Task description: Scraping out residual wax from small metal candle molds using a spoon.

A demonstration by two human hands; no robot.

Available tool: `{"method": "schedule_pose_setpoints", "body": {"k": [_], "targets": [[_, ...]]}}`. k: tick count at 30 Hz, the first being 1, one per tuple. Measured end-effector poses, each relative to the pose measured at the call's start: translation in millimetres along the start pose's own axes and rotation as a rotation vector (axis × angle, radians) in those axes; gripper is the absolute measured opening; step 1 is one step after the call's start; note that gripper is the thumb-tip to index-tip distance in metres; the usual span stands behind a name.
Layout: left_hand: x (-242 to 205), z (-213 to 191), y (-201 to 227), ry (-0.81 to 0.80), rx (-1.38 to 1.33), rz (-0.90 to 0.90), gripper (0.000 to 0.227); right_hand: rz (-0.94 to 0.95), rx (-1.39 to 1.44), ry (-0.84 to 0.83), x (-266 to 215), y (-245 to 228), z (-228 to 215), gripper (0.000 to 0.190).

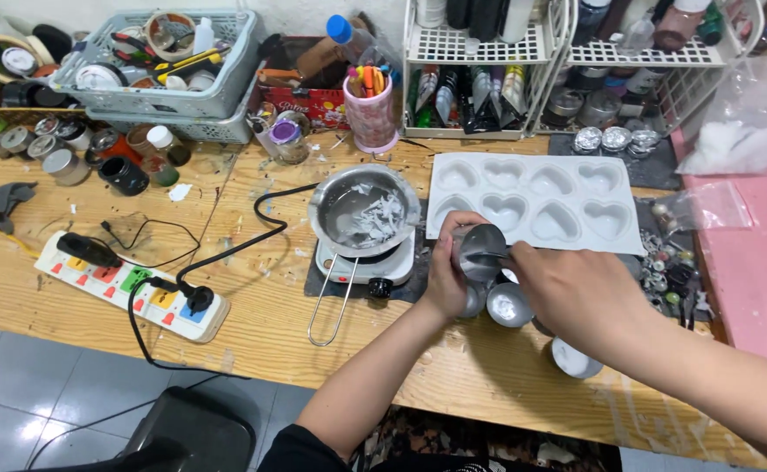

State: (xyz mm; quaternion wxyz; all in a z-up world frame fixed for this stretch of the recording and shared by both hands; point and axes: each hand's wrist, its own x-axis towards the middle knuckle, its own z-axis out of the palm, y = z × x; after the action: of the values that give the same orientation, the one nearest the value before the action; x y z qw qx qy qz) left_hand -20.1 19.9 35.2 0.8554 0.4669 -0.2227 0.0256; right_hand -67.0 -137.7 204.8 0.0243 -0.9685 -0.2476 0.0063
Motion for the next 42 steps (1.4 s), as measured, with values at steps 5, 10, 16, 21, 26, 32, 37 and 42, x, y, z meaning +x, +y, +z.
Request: {"method": "schedule_pose_setpoints", "body": {"k": [5,10,16,21,26,32,37,42], "targets": [[-0.8,6.5,2.7,-0.001,0.151,0.100,0.057,-0.037,-0.073,0.091,4.0,1.4,18.0,0.015],[-3.4,4.8,-3.2,0.062,0.150,0.138,0.060,-0.034,-0.118,0.170,4.6,-6.2,21.0,0.011],[-0.4,-2.2,-3.3,0.060,-0.011,0.062,0.059,-0.034,-0.118,0.189,-0.8,-13.4,-9.1,0.011],[-0.1,-7.3,-6.6,0.032,-0.031,0.029,0.061,-0.118,-0.351,0.277,0.9,-9.2,-2.7,0.027],[1.2,-9.8,-8.2,0.017,-0.091,-0.030,0.061,-0.168,-0.349,0.251,-2.6,-7.0,-0.5,0.022],[1.5,-3.7,5.0,0.035,-0.051,0.003,0.055,-0.095,-0.145,0.187,-0.4,-6.5,-2.1,0.016],[2.9,1.9,8.8,0.063,-0.010,0.061,0.054,-0.046,-0.176,0.024,3.5,-7.4,12.1,0.016],[1.2,3.1,6.5,0.043,0.048,0.203,0.050,-0.094,-0.197,0.059,3.6,-13.5,20.6,0.013]]}}
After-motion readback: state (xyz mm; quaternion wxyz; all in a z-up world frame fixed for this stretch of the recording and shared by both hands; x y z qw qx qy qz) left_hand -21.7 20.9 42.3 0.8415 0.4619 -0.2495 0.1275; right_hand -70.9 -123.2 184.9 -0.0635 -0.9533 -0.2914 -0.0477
